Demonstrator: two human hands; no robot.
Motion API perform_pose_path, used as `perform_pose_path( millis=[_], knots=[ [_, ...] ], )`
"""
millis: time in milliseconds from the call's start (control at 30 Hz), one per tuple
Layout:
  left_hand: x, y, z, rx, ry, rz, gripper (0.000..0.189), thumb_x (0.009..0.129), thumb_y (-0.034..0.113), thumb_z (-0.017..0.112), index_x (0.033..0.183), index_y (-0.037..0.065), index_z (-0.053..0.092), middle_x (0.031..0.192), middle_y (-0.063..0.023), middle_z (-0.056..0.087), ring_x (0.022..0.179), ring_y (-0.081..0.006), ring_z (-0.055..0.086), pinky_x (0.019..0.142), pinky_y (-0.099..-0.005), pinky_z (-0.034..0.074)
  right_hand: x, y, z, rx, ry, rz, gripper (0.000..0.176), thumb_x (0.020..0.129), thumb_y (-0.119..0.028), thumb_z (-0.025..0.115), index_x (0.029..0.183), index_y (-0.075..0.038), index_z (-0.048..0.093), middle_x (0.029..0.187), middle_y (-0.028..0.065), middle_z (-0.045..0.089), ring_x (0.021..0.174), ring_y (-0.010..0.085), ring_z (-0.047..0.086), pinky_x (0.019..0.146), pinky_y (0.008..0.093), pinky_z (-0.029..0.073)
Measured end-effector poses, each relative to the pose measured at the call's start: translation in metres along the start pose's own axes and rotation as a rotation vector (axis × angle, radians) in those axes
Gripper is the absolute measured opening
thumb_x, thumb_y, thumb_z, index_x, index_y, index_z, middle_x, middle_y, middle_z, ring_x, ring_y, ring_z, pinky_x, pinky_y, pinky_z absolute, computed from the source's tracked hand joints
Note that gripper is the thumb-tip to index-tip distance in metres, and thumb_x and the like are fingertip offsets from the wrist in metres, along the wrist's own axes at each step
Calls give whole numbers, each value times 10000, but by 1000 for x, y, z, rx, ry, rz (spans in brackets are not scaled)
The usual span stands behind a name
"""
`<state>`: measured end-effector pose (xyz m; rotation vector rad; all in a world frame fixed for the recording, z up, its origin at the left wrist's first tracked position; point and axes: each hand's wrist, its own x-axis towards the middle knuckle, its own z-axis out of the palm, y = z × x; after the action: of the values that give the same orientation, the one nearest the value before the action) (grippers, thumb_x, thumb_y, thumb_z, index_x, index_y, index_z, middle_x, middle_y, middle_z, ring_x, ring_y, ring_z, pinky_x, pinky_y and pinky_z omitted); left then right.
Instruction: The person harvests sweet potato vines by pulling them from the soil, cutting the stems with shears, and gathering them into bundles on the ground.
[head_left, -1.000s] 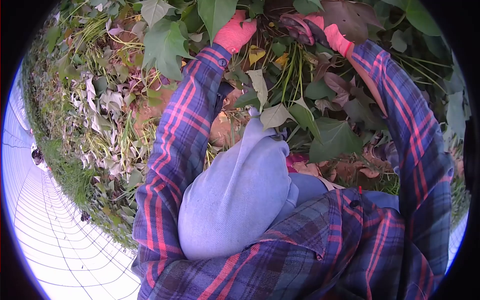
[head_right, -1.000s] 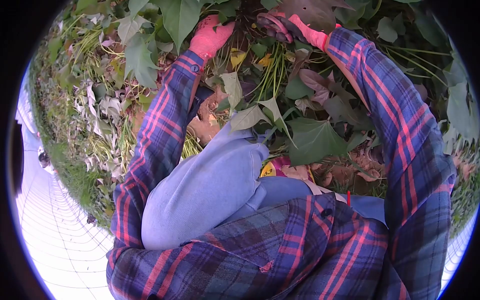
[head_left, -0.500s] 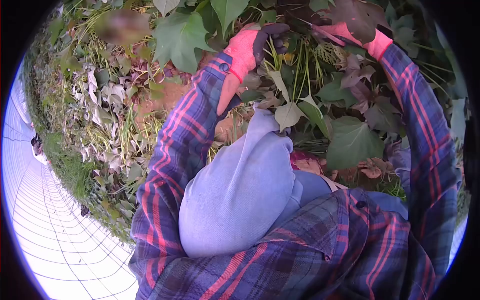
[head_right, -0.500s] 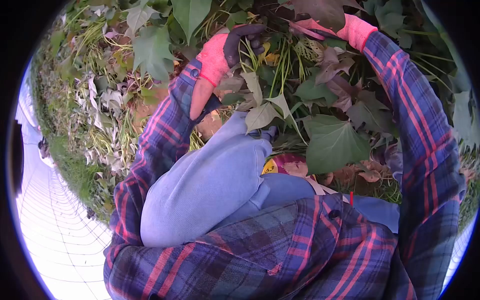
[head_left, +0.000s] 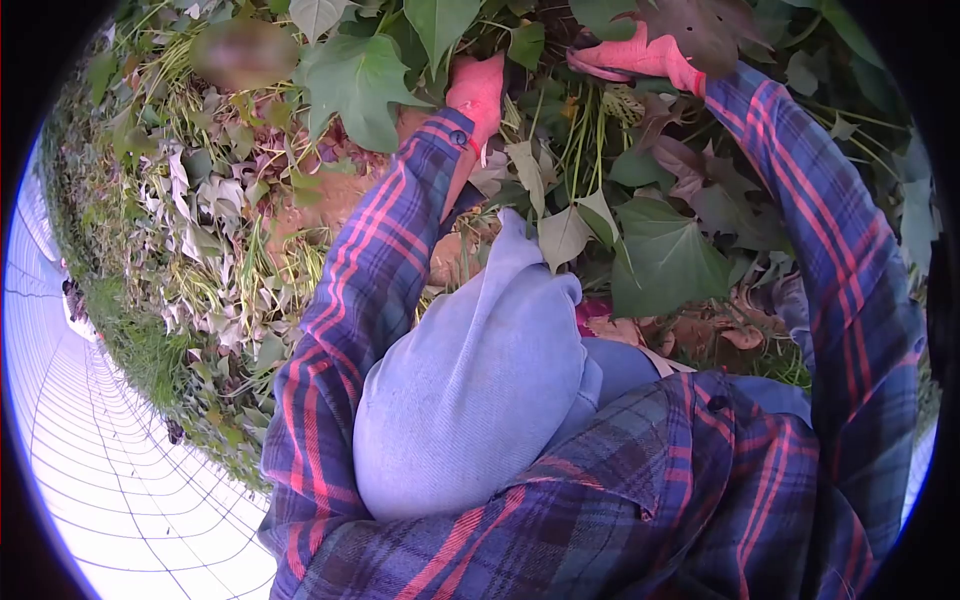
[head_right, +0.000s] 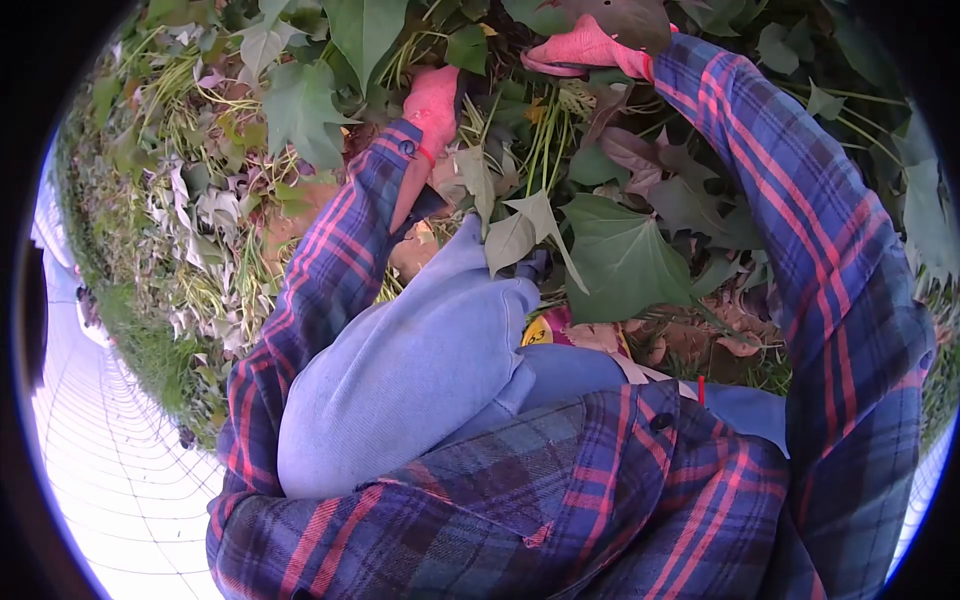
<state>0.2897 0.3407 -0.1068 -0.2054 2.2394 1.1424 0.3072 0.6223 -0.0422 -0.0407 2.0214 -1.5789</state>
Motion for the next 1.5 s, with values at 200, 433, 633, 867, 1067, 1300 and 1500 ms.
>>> perform_pose_path(
  millis=[200, 433, 633, 867, 1067, 1300, 1500],
  knots=[
    [14, 16, 20, 643, 121, 126, 238, 844, 201, 543, 1044, 87, 604, 972, -182, 625, 871, -353, 622, 706, -406, 503, 13, 6, 23, -127, 39, 34, 251, 864, -252, 554, 1035, -71, 582, 897, 43, 627, 737, 152, 592, 630, 262, 476],
    [23, 23, 16, 1133, -131, 484, 333, 785, 150, 546, 1103, 61, 588, 971, -206, 626, 922, -377, 609, 737, -456, 496, 23, 16, 37, -248, 91, 74, 228, 845, -253, 579, 977, -69, 607, 873, 40, 632, 752, 163, 593, 663, 268, 486],
    [19, 6, 2, 429, -137, 442, 302, 867, 140, 451, 1145, 127, 567, 1005, -245, 589, 925, -399, 583, 748, -395, 500, 14, -36, 33, -495, 63, -19, 248, 833, -230, 601, 1009, -55, 602, 890, 45, 632, 774, 139, 584, 694, 255, 488],
    [-28, 9, -18, -639, -151, -313, 451, 774, 251, 716, 1146, 61, 546, 967, -94, 617, 790, -183, 630, 592, -335, 505, 6, 11, 39, -1709, -176, -267, 399, 942, -262, 444, 1335, -189, 429, 1090, 32, 581, 950, 205, 559, 712, 373, 464],
    [-84, -10, -36, -331, -129, 436, 417, 874, 156, 575, 1250, -3, 489, 1115, -117, 580, 1074, -154, 538, 900, -283, 446, -75, -24, 46, -249, 106, 168, 297, 907, -299, 498, 1031, -38, 569, 831, 120, 598, 662, 216, 518, 703, 323, 450],
    [-132, 33, -55, -656, -58, 328, 433, 816, 179, 679, 1165, -13, 510, 1020, -73, 627, 928, -132, 574, 846, -277, 456, -111, -87, 92, 7, 533, -34, 406, 838, -275, 618, 1156, -30, 554, 811, 20, 604, 694, 100, 514, 715, 255, 446],
    [-149, 81, -80, -678, -252, 388, 443, 798, 115, 691, 1180, -5, 500, 1018, -60, 622, 896, -117, 585, 807, -258, 481, -88, -123, 111, -437, 434, -439, 645, 729, -140, 683, 1317, -54, 432, 975, 141, 619, 827, 249, 609, 776, 310, 490]
  ],
)
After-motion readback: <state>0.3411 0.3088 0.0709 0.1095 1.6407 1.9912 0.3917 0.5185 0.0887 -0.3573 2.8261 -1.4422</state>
